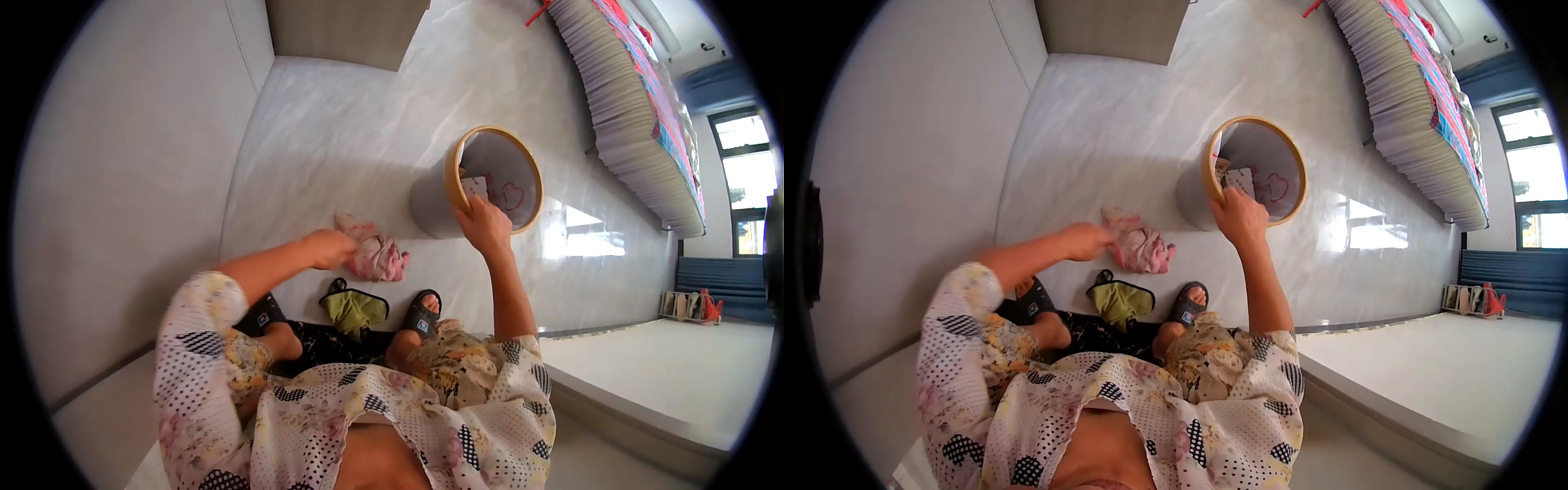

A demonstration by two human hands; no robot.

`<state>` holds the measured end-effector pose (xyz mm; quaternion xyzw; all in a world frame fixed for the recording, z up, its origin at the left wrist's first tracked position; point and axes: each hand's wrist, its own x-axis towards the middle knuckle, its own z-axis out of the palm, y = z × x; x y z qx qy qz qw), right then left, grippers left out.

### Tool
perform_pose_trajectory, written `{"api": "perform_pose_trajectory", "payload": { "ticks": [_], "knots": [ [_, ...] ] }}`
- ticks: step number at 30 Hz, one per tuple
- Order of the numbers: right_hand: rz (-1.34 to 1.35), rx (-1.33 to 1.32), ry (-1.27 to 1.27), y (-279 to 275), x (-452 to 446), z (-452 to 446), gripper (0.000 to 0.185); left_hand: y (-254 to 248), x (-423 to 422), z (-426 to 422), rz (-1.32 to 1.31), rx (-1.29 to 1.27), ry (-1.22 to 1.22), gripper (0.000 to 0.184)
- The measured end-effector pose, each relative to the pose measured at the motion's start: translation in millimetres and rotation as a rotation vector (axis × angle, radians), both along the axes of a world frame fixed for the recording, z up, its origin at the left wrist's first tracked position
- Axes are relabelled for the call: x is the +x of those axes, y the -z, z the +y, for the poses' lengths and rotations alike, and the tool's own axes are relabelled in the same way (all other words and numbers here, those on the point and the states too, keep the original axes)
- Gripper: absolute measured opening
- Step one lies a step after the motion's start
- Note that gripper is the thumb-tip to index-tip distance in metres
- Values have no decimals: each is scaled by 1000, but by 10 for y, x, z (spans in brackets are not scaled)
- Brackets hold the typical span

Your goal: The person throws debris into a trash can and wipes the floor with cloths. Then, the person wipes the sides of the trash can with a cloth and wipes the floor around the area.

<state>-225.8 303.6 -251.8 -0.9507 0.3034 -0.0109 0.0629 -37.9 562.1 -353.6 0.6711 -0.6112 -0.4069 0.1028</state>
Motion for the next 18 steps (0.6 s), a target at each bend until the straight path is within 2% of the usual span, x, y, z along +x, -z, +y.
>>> {"api": "perform_pose_trajectory", "payload": {
  "ticks": [3,5,6,7,10,13,16,18],
  "knots": [
    [13,-56,6,69,-216,-66,27,592,-439,-411,-332,-55,129,30],
    [-83,-65,-20,135,-272,-76,29,1363,-772,-354,-306,-390,-219,37],
    [-128,-67,-35,158,-283,-70,30,1573,-920,-309,-285,-553,-397,41],
    [-119,-61,-35,138,-286,-73,31,1522,-1010,-324,-478,-499,-414,52],
    [-88,-13,27,27,-317,-5,33,1326,-901,-344,-151,-127,-389,46],
    [-160,89,113,-148,-301,67,32,1483,-722,-268,232,-115,-727,33],
    [-296,162,177,-226,-334,-20,31,1086,-520,-348,454,-44,-903,31],
    [-301,196,281,-307,-349,-126,30,765,-453,-462,617,-318,-1007,29]
  ]
}}
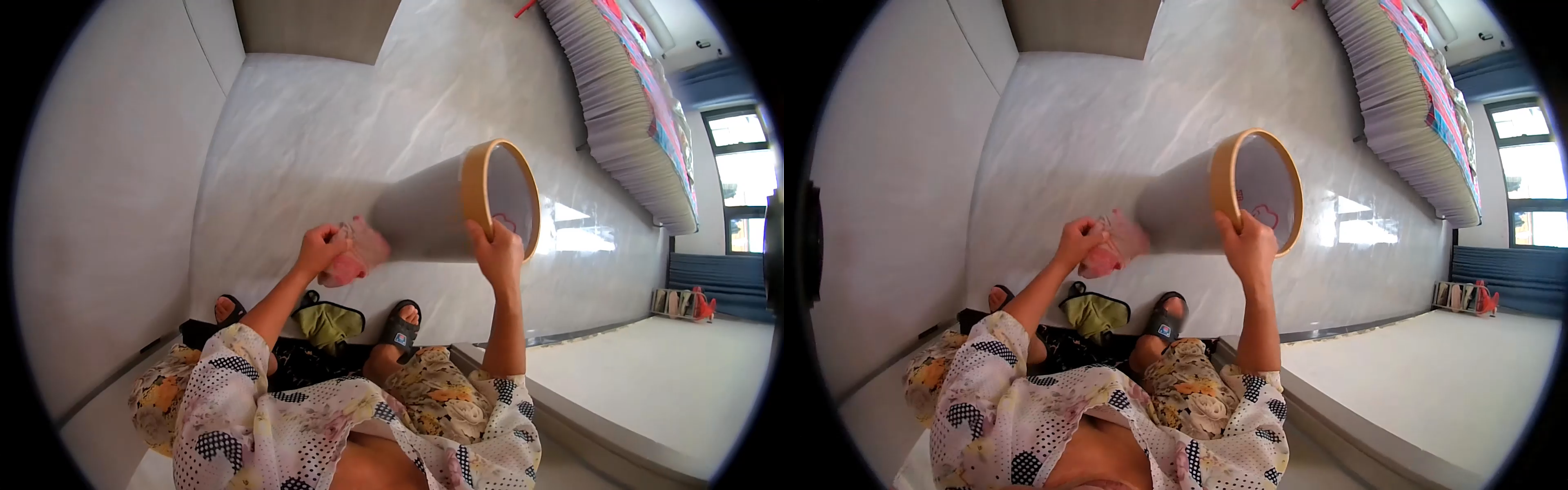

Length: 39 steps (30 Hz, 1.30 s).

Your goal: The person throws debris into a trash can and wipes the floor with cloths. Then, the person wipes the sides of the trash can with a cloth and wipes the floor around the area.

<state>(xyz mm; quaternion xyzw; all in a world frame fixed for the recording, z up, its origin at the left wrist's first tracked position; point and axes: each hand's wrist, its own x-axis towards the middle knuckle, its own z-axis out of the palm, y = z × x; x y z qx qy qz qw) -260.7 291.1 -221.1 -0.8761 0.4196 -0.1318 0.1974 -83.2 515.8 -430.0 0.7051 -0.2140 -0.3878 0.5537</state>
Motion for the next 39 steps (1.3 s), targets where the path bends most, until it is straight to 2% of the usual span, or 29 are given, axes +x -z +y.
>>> {"api": "perform_pose_trajectory", "payload": {
  "ticks": [4,6,8,10,13,16,19,21,23,25,28,32,33,36,39],
  "knots": [
    [1,62,135,-15,-37,-170,32,-758,-74,-435,-14,-419,-143,27],
    [48,-24,90,15,-43,-154,32,-1067,-160,-740,-428,-541,-66,31],
    [45,-38,64,39,-80,-172,31,-1380,-367,-1068,-762,-608,-119,37],
    [-5,28,62,61,-136,-224,30,-1345,-610,-1311,-815,-621,-100,41],
    [-213,135,50,16,-277,-411,28,-1038,-848,-1499,-861,-610,-16,44],
    [-88,183,34,14,-434,-572,27,-754,-976,-1534,-828,-530,72,50],
    [-56,155,33,11,-431,-567,26,-428,-987,-1344,-994,-329,227,48],
    [-22,80,-28,99,-400,-566,26,256,-898,-1077,-934,-87,359,44],
    [40,-14,-147,90,-376,-476,27,768,-916,-756,-671,128,367,41],
    [105,-154,-261,165,-391,-460,29,832,-881,-600,-520,147,274,40],
    [98,-96,-181,147,-303,-331,31,744,-833,-426,-335,46,97,41],
    [-1,-77,-62,112,-287,-313,31,232,-617,-274,-151,6,-100,43],
    [-145,-35,-14,7,-248,-245,30,113,-562,-251,-114,-8,-148,43],
    [-148,193,138,-116,-247,-198,29,-88,-368,-232,-27,-214,-276,41],
    [-27,266,72,-207,-221,-72,33,-388,-275,-310,-107,-284,-316,43]
  ]
}}
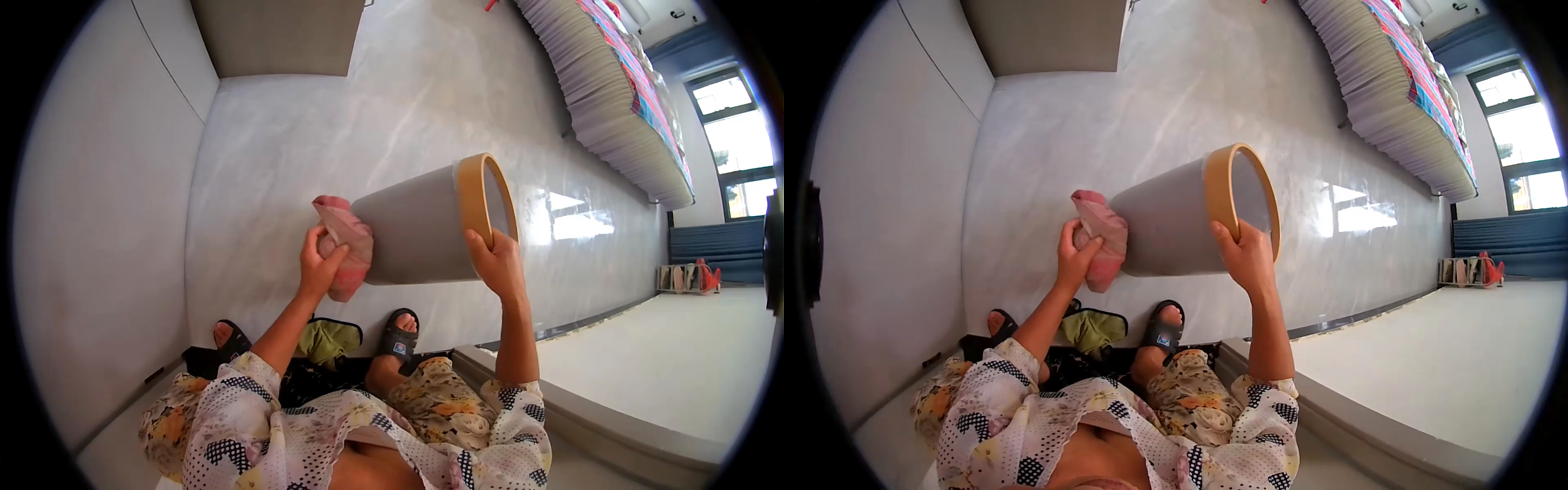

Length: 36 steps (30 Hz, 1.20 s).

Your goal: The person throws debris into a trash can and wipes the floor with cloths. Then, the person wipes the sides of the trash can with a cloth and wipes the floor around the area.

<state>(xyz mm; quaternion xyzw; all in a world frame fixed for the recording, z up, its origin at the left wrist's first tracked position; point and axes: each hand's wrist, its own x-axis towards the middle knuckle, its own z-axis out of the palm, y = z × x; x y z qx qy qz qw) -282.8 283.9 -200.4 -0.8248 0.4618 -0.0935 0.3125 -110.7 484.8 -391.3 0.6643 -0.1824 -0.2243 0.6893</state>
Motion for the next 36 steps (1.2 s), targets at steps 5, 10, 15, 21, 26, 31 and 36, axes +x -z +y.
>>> {"api": "perform_pose_trajectory", "payload": {
  "ticks": [5,10,15,21,26,31,36],
  "knots": [
    [-8,-31,-122,36,30,25,35,-614,-298,-485,-657,-72,54,43],
    [-50,-20,-17,151,-120,-151,36,-595,-398,-760,-936,0,83,42],
    [-14,-10,9,84,-92,-220,38,-310,-318,-519,-934,220,105,26],
    [76,-204,-168,144,49,-103,35,245,-301,-254,-810,287,294,41],
    [23,-105,-55,67,17,-198,34,-689,-744,-724,-896,-29,223,45],
    [-17,-122,-6,85,-82,-256,35,-230,-869,-652,-1022,120,396,42],
    [-71,-116,-2,159,-202,-323,34,823,-422,-255,-902,215,310,41]
  ]
}}
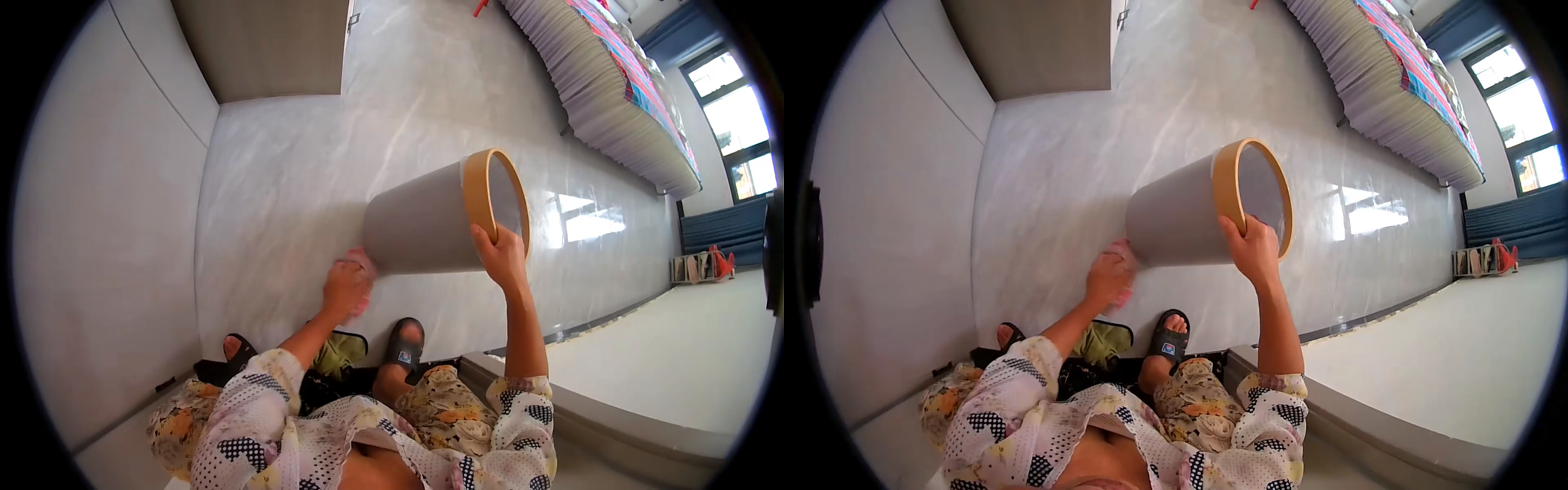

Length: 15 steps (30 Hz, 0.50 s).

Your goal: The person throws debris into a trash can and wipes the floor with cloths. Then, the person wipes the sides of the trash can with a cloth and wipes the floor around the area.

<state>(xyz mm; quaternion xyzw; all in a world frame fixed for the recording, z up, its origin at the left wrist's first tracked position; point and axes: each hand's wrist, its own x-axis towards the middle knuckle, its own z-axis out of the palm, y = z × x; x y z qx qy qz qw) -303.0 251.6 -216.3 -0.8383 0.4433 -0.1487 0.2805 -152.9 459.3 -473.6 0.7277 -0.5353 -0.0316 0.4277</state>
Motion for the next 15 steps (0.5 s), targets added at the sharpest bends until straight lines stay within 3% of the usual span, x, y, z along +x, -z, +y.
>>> {"api": "perform_pose_trajectory", "payload": {
  "ticks": [2,5,8,11,13,15],
  "knots": [
    [9,-37,-2,36,-47,-32,35,-251,41,114,383,62,-227,40],
    [34,-37,18,29,-48,11,33,-1065,-42,-267,158,-265,-175,39],
    [-5,-31,-9,12,-92,48,31,-1331,-175,-532,109,-230,5,46],
    [-21,-22,-46,89,-208,26,28,-814,-225,-576,92,-291,-55,40],
    [-14,-32,-76,112,-250,64,28,168,-136,-520,-83,-9,71,40],
    [2,-83,-130,90,-219,39,30,483,95,-297,-236,298,188,40]
  ]
}}
